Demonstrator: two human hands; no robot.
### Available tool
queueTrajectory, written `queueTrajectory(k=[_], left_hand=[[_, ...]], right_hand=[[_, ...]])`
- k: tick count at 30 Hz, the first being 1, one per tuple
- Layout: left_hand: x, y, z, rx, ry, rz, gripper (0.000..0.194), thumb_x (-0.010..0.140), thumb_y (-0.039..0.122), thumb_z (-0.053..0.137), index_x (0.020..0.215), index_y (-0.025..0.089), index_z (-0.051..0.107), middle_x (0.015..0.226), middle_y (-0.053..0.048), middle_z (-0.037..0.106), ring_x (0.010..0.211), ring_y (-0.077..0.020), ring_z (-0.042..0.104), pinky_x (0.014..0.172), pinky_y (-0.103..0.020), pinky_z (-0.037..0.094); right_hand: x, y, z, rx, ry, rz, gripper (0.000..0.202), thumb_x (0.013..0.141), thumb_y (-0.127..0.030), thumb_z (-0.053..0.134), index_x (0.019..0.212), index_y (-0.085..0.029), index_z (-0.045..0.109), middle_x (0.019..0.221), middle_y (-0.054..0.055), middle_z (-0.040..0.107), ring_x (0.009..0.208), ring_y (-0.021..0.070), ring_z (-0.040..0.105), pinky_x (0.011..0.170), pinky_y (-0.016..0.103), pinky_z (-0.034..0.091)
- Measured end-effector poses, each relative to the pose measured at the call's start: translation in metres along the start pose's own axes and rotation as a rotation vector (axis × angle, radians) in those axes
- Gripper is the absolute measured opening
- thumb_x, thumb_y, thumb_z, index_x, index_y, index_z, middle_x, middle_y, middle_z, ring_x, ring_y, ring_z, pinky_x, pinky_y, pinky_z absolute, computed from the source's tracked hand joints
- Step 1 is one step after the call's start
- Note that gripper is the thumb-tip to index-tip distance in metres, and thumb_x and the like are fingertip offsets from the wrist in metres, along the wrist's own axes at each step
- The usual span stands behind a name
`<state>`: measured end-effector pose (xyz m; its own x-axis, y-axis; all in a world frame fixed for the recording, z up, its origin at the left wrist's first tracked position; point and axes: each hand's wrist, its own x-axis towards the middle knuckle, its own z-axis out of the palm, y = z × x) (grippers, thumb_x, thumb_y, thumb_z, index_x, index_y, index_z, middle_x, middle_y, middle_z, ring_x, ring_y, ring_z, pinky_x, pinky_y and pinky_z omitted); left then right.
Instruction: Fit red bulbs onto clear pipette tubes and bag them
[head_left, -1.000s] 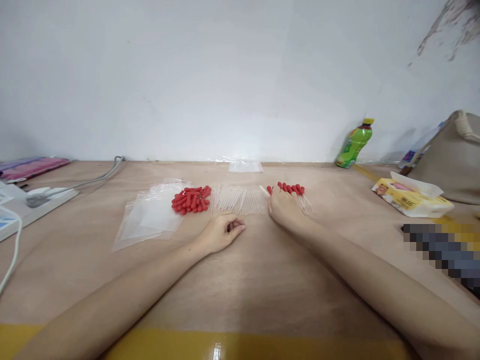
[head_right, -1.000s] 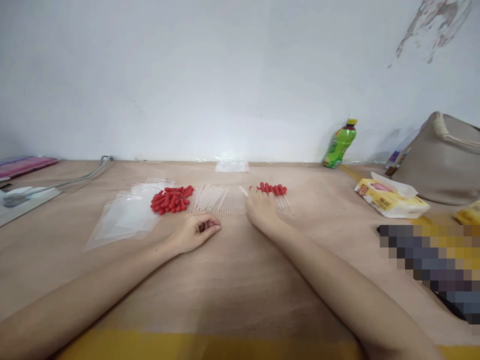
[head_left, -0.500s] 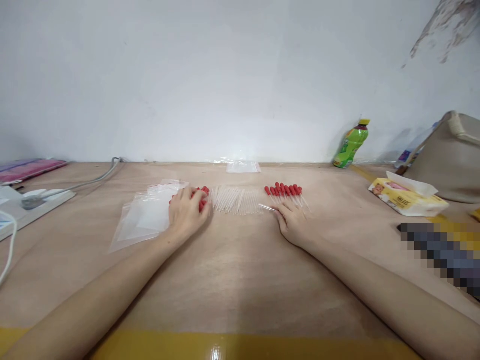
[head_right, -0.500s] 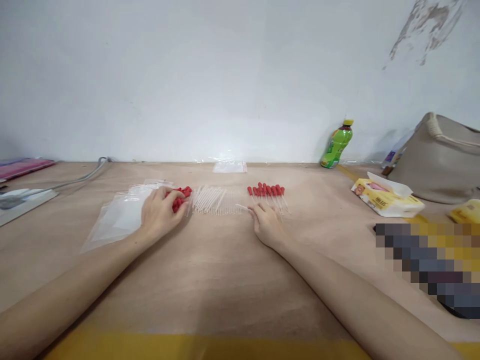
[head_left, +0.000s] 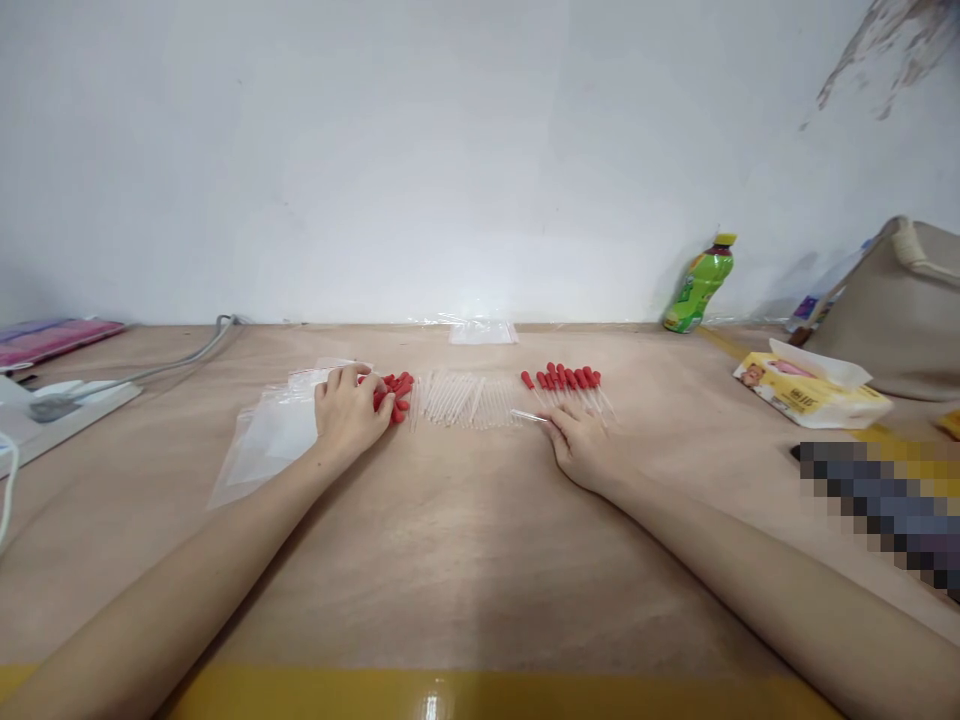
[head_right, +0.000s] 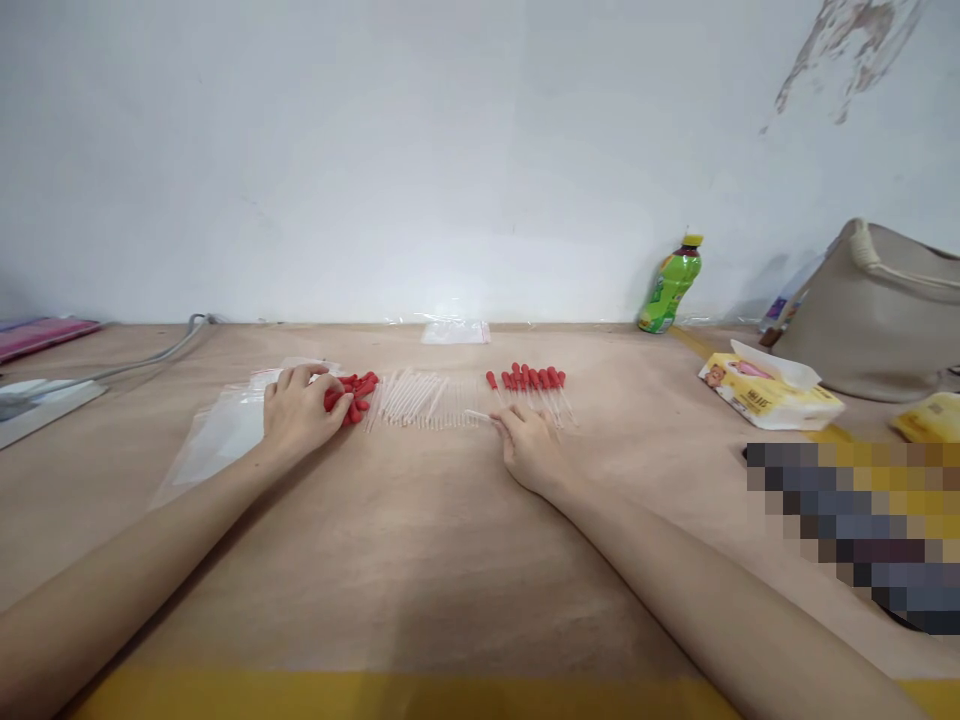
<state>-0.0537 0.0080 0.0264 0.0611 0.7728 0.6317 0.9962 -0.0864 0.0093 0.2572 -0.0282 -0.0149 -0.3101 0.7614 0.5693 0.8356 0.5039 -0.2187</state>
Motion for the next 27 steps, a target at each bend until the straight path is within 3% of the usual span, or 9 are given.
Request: queueTrajectory(k=[7, 11, 14, 18, 22, 27], left_hand=[[0.000, 0.001, 0.007, -0.285, 0.199, 0.063, 0.017, 0.077, 0.034, 0.055, 0.076, 0.018, 0.062, 0.099, -0.008, 0.057, 0.100, -0.0251, 0.047, 0.088, -0.041, 0.035], [-0.006, 0.012, 0.002, -0.404, 0.254, 0.196, 0.012, 0.079, 0.028, 0.053, 0.081, 0.018, 0.059, 0.098, -0.008, 0.059, 0.100, -0.0224, 0.049, 0.091, -0.039, 0.035], [-0.017, 0.029, -0.006, -0.562, 0.140, 0.314, 0.012, 0.083, 0.025, 0.047, 0.087, 0.018, 0.056, 0.092, -0.007, 0.061, 0.093, -0.0190, 0.055, 0.085, -0.034, 0.041], [-0.034, 0.056, -0.012, -0.668, -0.168, 0.332, 0.015, 0.086, 0.027, 0.043, 0.092, 0.018, 0.053, 0.079, -0.003, 0.063, 0.071, -0.0145, 0.059, 0.067, -0.026, 0.046], [-0.042, 0.073, -0.008, -0.838, -0.254, 0.317, 0.017, 0.086, 0.026, 0.046, 0.098, 0.017, 0.052, 0.084, -0.004, 0.064, 0.076, -0.0148, 0.060, 0.069, -0.026, 0.046], [-0.040, 0.076, -0.006, -0.893, -0.345, 0.261, 0.020, 0.086, 0.029, 0.046, 0.094, 0.018, 0.060, 0.086, -0.003, 0.065, 0.075, -0.0148, 0.059, 0.068, -0.026, 0.046]], right_hand=[[0.000, 0.000, -0.001, 0.005, -0.023, 0.005, 0.025, 0.089, -0.021, 0.036, 0.096, -0.017, 0.059, 0.088, 0.007, 0.060, 0.081, 0.0180, 0.055, 0.071, 0.030, 0.035], [0.001, 0.000, -0.001, 0.023, -0.016, 0.017, 0.022, 0.088, -0.019, 0.035, 0.092, -0.016, 0.056, 0.090, 0.008, 0.061, 0.083, 0.0188, 0.055, 0.072, 0.030, 0.036], [0.001, 0.001, -0.001, 0.029, -0.018, 0.025, 0.021, 0.088, -0.019, 0.034, 0.093, -0.016, 0.055, 0.090, 0.008, 0.062, 0.082, 0.0191, 0.055, 0.072, 0.031, 0.036], [0.000, 0.001, -0.001, 0.032, -0.006, 0.017, 0.021, 0.088, -0.020, 0.034, 0.094, -0.017, 0.054, 0.090, 0.007, 0.063, 0.083, 0.0192, 0.056, 0.072, 0.031, 0.035], [0.000, -0.010, -0.006, 0.036, -0.009, -0.052, 0.022, 0.089, -0.021, 0.035, 0.096, -0.018, 0.055, 0.091, 0.006, 0.064, 0.081, 0.0178, 0.057, 0.074, 0.031, 0.034], [0.001, -0.036, -0.010, 0.097, -0.026, -0.106, 0.021, 0.089, -0.022, 0.036, 0.094, -0.019, 0.056, 0.090, 0.004, 0.065, 0.080, 0.0157, 0.058, 0.074, 0.029, 0.034]])
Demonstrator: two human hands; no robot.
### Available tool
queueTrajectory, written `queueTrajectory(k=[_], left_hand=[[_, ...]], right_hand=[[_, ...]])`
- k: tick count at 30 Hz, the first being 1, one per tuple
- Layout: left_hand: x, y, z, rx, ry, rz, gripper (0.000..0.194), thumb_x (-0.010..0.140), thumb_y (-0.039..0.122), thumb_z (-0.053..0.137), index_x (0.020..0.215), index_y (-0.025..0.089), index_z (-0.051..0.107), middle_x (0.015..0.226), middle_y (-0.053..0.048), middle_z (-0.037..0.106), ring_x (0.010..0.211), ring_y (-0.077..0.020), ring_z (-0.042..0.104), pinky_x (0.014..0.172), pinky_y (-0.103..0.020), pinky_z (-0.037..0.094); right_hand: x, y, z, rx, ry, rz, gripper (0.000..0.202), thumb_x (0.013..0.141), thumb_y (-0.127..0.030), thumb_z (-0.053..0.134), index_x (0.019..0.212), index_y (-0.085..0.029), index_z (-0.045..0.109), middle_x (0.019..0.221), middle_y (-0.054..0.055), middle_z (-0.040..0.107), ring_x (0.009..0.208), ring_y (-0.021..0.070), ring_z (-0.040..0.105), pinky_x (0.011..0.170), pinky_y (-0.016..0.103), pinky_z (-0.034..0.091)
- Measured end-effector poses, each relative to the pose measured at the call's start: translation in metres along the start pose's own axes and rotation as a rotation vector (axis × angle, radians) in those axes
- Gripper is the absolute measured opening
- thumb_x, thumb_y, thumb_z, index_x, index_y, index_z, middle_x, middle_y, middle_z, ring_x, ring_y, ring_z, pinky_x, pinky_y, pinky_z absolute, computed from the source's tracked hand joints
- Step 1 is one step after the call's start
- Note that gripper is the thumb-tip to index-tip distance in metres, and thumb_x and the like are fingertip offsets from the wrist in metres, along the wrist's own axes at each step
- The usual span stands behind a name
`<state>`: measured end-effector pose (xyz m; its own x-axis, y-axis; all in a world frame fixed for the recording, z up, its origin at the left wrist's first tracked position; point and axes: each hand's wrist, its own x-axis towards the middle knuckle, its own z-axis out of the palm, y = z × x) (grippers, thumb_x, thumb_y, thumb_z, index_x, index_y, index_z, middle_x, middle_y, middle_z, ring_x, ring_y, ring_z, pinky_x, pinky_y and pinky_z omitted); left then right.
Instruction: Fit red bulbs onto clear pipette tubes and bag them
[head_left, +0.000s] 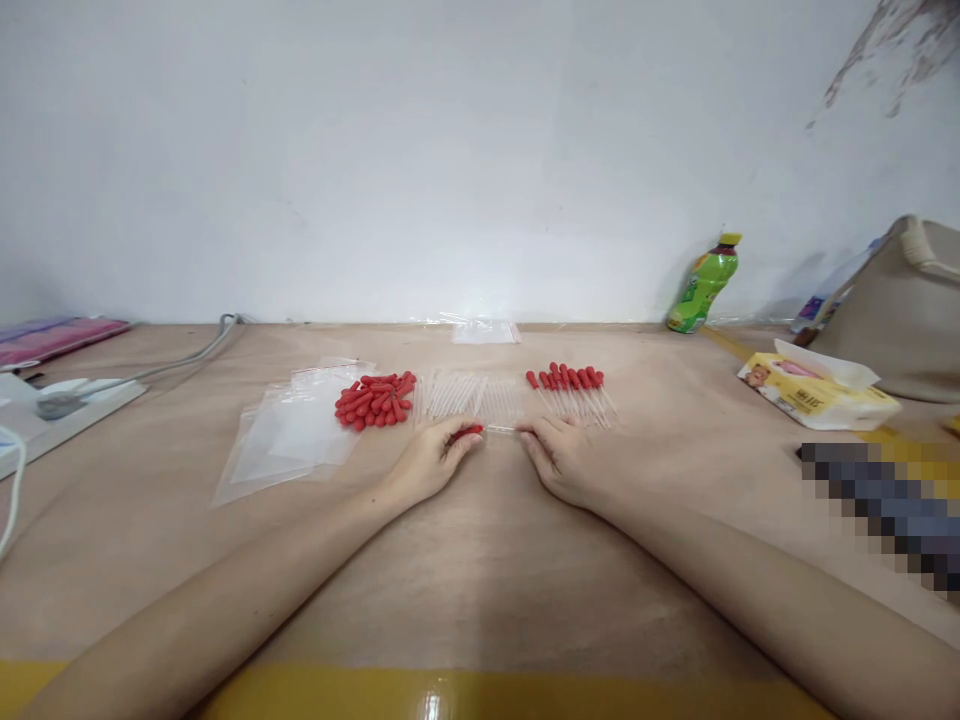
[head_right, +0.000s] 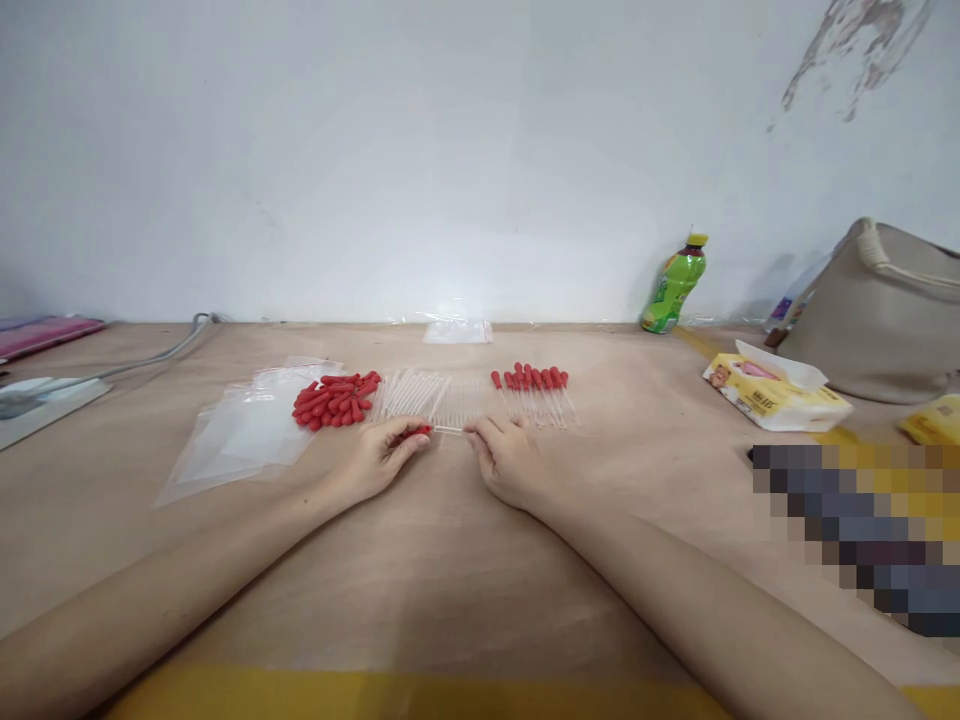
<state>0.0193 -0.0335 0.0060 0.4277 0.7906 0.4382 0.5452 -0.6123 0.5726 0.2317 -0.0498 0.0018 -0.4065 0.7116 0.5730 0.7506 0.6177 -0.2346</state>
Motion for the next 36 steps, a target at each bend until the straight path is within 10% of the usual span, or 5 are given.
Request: queueTrajectory(k=[36], left_hand=[[0.0005, -0.0034, -0.0015, -0.049, -0.043, 0.057, 0.018, 0.086, 0.028, 0.048, 0.090, 0.018, 0.063, 0.074, -0.001, 0.062, 0.065, -0.0116, 0.056, 0.062, -0.023, 0.044]], right_hand=[[0.0002, 0.0011, 0.0042, 0.103, -0.051, -0.046, 0.017, 0.088, -0.021, 0.041, 0.088, -0.020, 0.058, 0.083, 0.001, 0.065, 0.073, 0.0123, 0.056, 0.074, 0.029, 0.031]])
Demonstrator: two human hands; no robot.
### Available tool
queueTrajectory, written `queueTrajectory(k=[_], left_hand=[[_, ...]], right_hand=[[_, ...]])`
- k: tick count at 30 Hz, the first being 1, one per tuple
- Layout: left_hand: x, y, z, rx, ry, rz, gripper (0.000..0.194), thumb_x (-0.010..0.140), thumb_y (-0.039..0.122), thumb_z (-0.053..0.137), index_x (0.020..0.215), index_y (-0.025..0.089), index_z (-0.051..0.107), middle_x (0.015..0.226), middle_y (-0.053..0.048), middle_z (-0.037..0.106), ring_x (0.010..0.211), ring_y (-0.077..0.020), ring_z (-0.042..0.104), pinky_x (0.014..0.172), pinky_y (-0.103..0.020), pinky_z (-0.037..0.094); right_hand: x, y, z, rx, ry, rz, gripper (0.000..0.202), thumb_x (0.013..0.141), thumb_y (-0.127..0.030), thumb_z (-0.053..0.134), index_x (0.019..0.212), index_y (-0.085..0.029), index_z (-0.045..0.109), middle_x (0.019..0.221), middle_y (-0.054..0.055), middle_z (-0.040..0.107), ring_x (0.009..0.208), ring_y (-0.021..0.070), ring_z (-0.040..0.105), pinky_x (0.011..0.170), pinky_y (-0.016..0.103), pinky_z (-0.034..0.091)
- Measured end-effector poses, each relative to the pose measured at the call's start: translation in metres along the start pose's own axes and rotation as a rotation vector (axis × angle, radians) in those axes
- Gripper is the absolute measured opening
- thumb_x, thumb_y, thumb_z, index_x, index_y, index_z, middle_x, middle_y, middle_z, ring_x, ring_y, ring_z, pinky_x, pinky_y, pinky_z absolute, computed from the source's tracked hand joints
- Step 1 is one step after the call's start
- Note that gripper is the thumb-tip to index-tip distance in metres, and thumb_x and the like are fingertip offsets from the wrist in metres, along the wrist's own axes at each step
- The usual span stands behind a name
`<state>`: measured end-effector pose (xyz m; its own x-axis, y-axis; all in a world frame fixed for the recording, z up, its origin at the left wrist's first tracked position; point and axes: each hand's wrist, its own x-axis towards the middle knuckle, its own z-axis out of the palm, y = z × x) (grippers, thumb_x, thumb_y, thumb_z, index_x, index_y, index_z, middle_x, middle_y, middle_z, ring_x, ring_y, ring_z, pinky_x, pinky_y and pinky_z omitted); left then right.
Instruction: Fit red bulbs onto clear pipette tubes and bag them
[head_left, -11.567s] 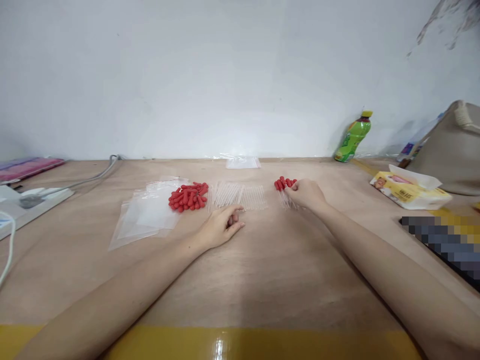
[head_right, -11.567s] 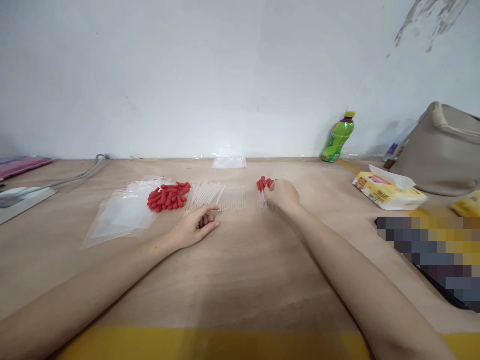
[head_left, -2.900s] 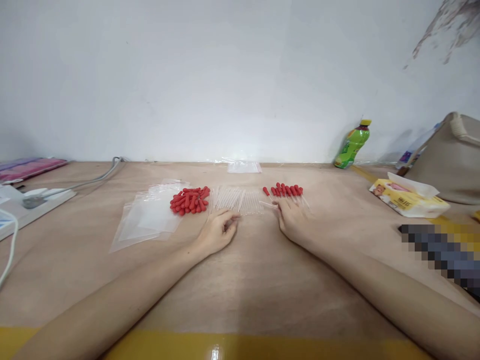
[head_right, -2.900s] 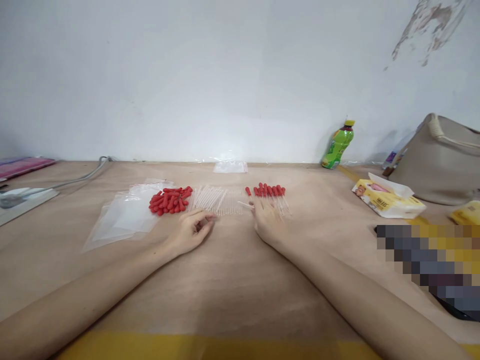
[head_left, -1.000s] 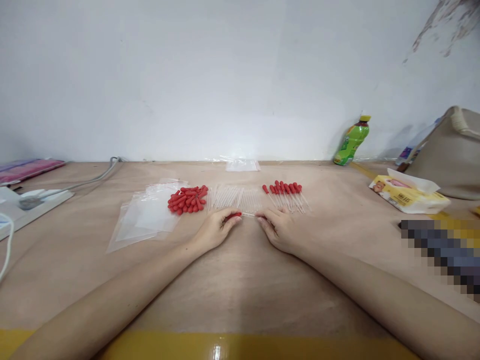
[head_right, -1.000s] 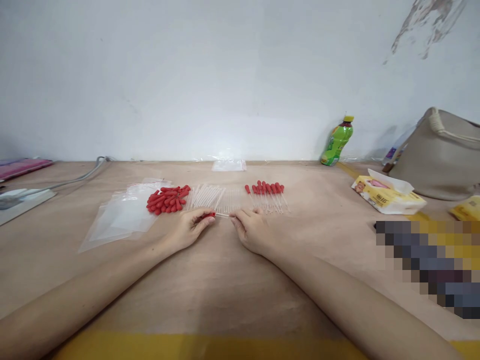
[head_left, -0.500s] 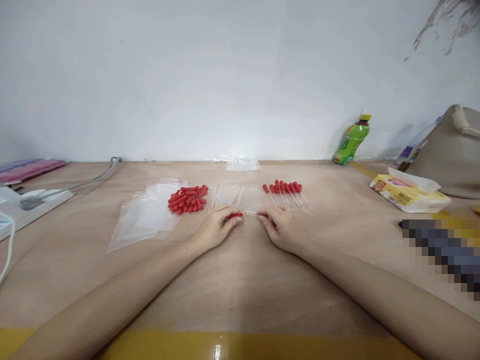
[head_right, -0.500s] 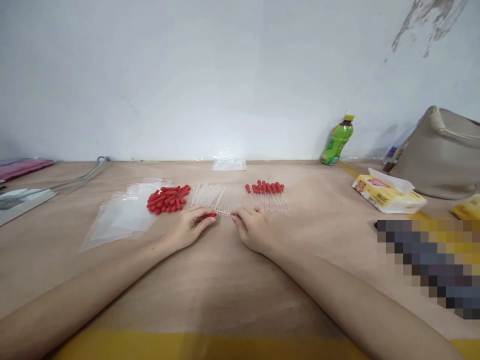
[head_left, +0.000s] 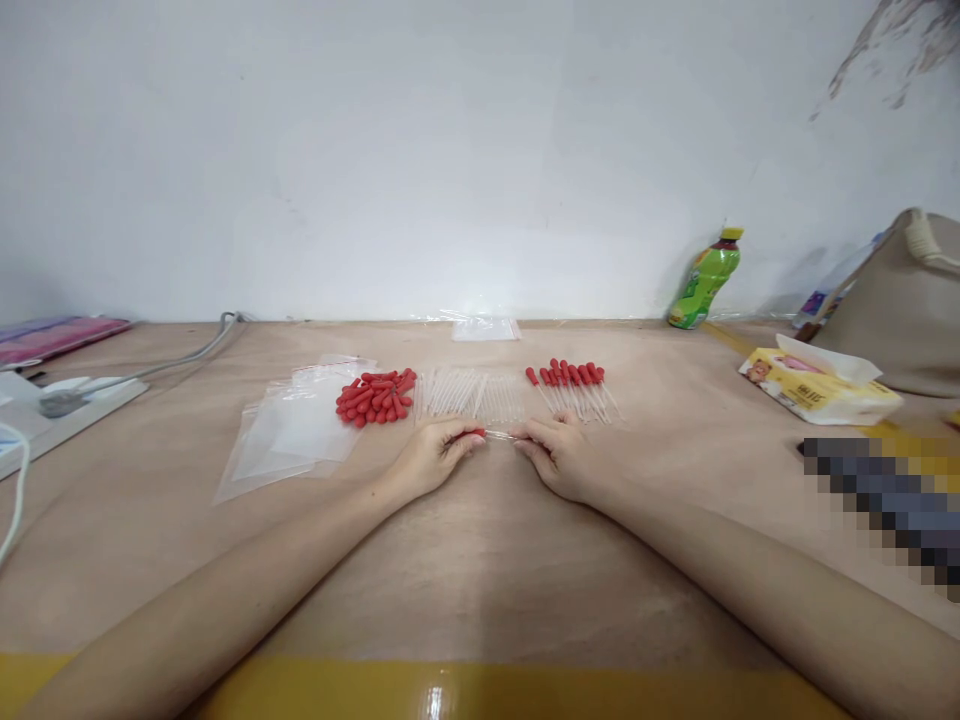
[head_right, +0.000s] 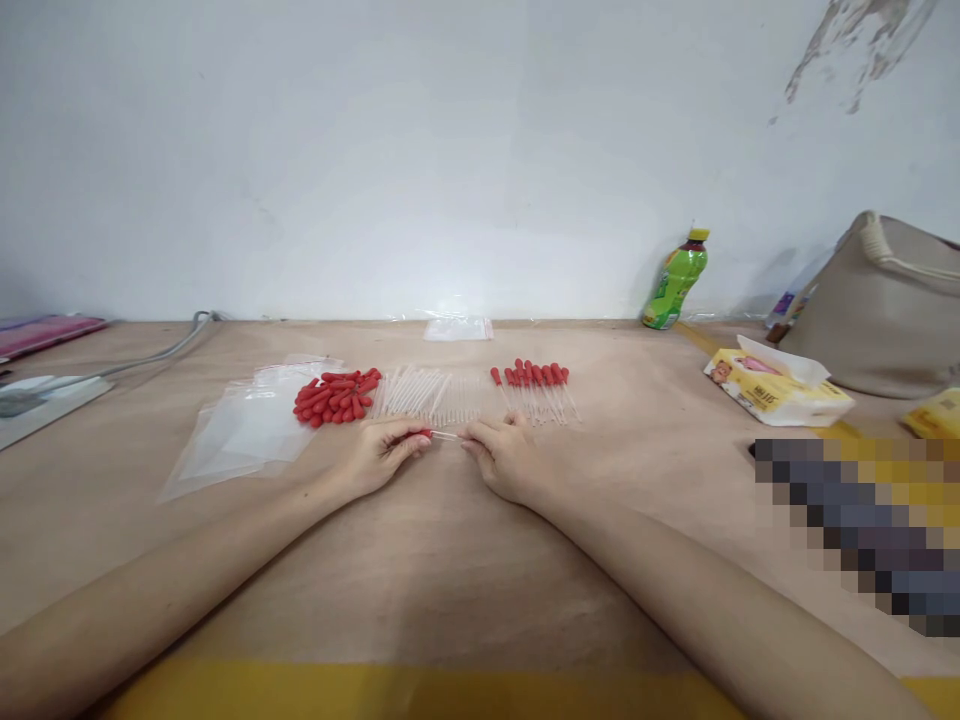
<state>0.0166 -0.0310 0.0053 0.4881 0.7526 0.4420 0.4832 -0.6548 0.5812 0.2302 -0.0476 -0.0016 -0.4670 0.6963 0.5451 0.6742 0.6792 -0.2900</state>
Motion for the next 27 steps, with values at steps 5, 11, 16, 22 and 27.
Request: queueTrajectory(k=[5, 11, 16, 22, 27], left_hand=[[-0.001, 0.002, -0.002, -0.001, -0.064, 0.050, 0.017, 0.086, 0.024, 0.048, 0.087, 0.016, 0.063, 0.070, -0.001, 0.063, 0.058, -0.0101, 0.055, 0.059, -0.021, 0.044], [-0.002, 0.006, -0.004, 0.098, -0.103, 0.207, 0.018, 0.086, 0.022, 0.048, 0.087, 0.015, 0.064, 0.080, -0.004, 0.066, 0.072, -0.0136, 0.060, 0.067, -0.024, 0.046], [-0.002, 0.003, 0.001, 0.191, -0.053, 0.254, 0.020, 0.087, 0.023, 0.046, 0.089, 0.013, 0.063, 0.078, -0.005, 0.065, 0.071, -0.0133, 0.059, 0.065, -0.023, 0.046], [-0.001, 0.000, 0.003, 0.234, 0.016, 0.184, 0.020, 0.085, 0.026, 0.050, 0.094, 0.014, 0.064, 0.078, -0.005, 0.066, 0.070, -0.0137, 0.059, 0.066, -0.024, 0.047], [0.000, 0.002, 0.001, 0.038, 0.000, -0.022, 0.019, 0.080, 0.029, 0.058, 0.093, 0.016, 0.064, 0.084, -0.004, 0.068, 0.074, -0.0138, 0.061, 0.069, -0.024, 0.048]], right_hand=[[0.001, 0.005, -0.003, 0.081, -0.061, -0.009, 0.016, 0.087, -0.020, 0.044, 0.087, -0.021, 0.060, 0.079, -0.001, 0.066, 0.067, 0.0113, 0.055, 0.074, 0.028, 0.029], [0.003, 0.013, -0.006, 0.028, -0.121, -0.087, 0.017, 0.086, -0.019, 0.045, 0.081, -0.020, 0.061, 0.073, -0.002, 0.065, 0.062, 0.0102, 0.052, 0.073, 0.028, 0.026], [0.002, 0.006, -0.009, -0.225, -0.057, -0.170, 0.018, 0.084, -0.016, 0.045, 0.083, -0.019, 0.063, 0.078, 0.002, 0.065, 0.063, 0.0121, 0.052, 0.068, 0.030, 0.026], [-0.002, 0.004, -0.002, -0.215, 0.038, -0.135, 0.020, 0.087, -0.019, 0.042, 0.091, -0.017, 0.061, 0.076, 0.004, 0.062, 0.068, 0.0142, 0.052, 0.067, 0.028, 0.033], [0.000, 0.006, -0.007, -0.018, 0.012, -0.062, 0.015, 0.086, -0.020, 0.043, 0.092, -0.016, 0.056, 0.086, 0.005, 0.059, 0.075, 0.0129, 0.055, 0.066, 0.023, 0.041]])
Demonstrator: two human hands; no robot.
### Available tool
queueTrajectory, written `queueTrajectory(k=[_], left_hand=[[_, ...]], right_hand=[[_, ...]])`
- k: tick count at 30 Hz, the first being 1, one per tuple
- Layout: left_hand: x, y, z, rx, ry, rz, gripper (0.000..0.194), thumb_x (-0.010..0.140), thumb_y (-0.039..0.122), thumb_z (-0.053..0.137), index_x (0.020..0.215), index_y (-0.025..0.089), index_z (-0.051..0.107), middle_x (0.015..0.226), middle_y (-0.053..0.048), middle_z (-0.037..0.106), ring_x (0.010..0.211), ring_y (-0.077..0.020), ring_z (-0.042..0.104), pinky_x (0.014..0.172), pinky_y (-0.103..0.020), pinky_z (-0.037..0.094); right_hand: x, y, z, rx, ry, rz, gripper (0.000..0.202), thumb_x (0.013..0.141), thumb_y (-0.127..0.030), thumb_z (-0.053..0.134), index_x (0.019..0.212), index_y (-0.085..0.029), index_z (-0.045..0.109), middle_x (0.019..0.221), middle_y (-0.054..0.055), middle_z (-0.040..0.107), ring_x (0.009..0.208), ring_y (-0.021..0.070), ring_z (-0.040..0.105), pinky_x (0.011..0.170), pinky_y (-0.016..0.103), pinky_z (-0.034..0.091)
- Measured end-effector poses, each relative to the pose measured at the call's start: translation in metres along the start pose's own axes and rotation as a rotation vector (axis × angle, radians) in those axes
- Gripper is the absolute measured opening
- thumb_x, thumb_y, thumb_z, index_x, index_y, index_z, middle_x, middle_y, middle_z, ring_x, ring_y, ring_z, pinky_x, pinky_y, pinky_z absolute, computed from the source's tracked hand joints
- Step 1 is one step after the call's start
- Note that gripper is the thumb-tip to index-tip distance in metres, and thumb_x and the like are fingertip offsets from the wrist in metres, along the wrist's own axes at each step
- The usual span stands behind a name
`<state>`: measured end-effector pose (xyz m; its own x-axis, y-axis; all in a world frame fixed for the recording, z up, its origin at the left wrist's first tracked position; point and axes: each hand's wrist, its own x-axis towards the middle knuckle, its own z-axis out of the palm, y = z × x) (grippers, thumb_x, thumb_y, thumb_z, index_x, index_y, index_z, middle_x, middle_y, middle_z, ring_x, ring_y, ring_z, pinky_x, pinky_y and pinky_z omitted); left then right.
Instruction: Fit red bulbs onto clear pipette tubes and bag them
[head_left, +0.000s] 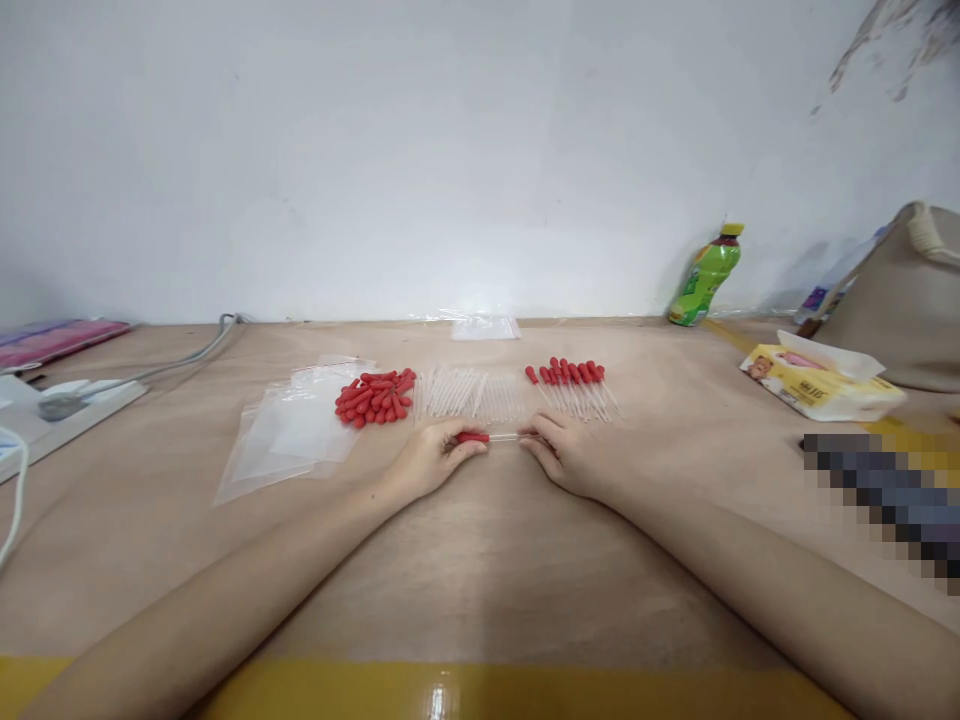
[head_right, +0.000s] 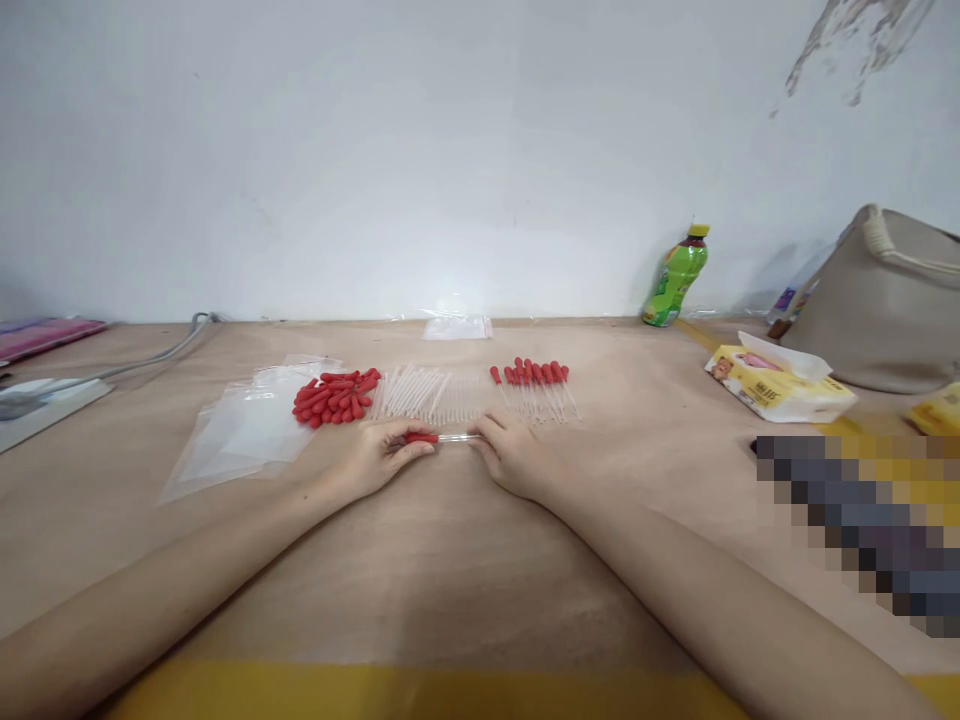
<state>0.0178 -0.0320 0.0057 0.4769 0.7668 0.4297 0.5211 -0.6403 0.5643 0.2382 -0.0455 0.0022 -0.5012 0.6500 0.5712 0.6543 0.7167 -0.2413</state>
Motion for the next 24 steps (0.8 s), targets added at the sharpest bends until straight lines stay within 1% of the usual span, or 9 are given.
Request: queueTrajectory(k=[2, 4, 10, 15, 20, 24], left_hand=[[0.000, 0.000, 0.000, -0.032, -0.022, -0.031, 0.017, 0.080, 0.028, 0.057, 0.090, 0.016, 0.065, 0.084, -0.003, 0.068, 0.073, -0.0137, 0.061, 0.069, -0.024, 0.048], [0.000, -0.001, 0.000, -0.037, -0.035, -0.029, 0.016, 0.080, 0.027, 0.057, 0.089, 0.017, 0.066, 0.082, -0.003, 0.068, 0.072, -0.0135, 0.061, 0.067, -0.024, 0.048], [0.000, -0.001, 0.001, -0.105, -0.047, -0.030, 0.015, 0.078, 0.026, 0.059, 0.085, 0.015, 0.066, 0.078, -0.003, 0.067, 0.070, -0.0133, 0.060, 0.064, -0.023, 0.048], [-0.001, 0.001, 0.003, -0.201, -0.024, -0.078, 0.019, 0.078, 0.029, 0.058, 0.087, 0.013, 0.064, 0.079, -0.005, 0.066, 0.070, -0.0140, 0.060, 0.063, -0.024, 0.049], [-0.003, 0.004, 0.004, -0.214, -0.050, -0.065, 0.019, 0.078, 0.028, 0.056, 0.087, 0.012, 0.063, 0.080, -0.005, 0.065, 0.072, -0.0139, 0.060, 0.064, -0.024, 0.049], [-0.004, 0.008, 0.004, -0.202, -0.081, -0.070, 0.019, 0.078, 0.026, 0.057, 0.088, 0.012, 0.063, 0.081, -0.005, 0.066, 0.072, -0.0139, 0.060, 0.065, -0.024, 0.049]], right_hand=[[0.001, 0.000, -0.001, 0.018, -0.017, 0.003, 0.014, 0.086, -0.020, 0.043, 0.087, -0.016, 0.056, 0.083, 0.005, 0.059, 0.073, 0.0125, 0.054, 0.065, 0.023, 0.041], [0.001, -0.001, -0.001, 0.034, -0.024, -0.007, 0.015, 0.086, -0.019, 0.042, 0.083, -0.016, 0.056, 0.080, 0.005, 0.058, 0.072, 0.0130, 0.054, 0.065, 0.023, 0.041], [0.000, -0.001, 0.006, 0.062, 0.013, -0.054, 0.018, 0.087, -0.020, 0.039, 0.080, -0.016, 0.055, 0.074, 0.005, 0.058, 0.069, 0.0133, 0.052, 0.063, 0.023, 0.040], [0.001, -0.006, 0.006, 0.046, 0.028, -0.013, 0.020, 0.086, -0.020, 0.039, 0.076, -0.016, 0.055, 0.071, 0.004, 0.058, 0.065, 0.0121, 0.051, 0.060, 0.022, 0.038], [0.001, -0.009, 0.006, 0.067, -0.013, 0.029, 0.024, 0.087, -0.022, 0.038, 0.070, -0.016, 0.054, 0.067, 0.003, 0.056, 0.063, 0.0116, 0.050, 0.059, 0.022, 0.036], [0.001, -0.008, 0.008, 0.072, -0.074, 0.036, 0.027, 0.087, -0.023, 0.036, 0.067, -0.017, 0.052, 0.063, 0.002, 0.054, 0.060, 0.0113, 0.047, 0.057, 0.022, 0.033]])
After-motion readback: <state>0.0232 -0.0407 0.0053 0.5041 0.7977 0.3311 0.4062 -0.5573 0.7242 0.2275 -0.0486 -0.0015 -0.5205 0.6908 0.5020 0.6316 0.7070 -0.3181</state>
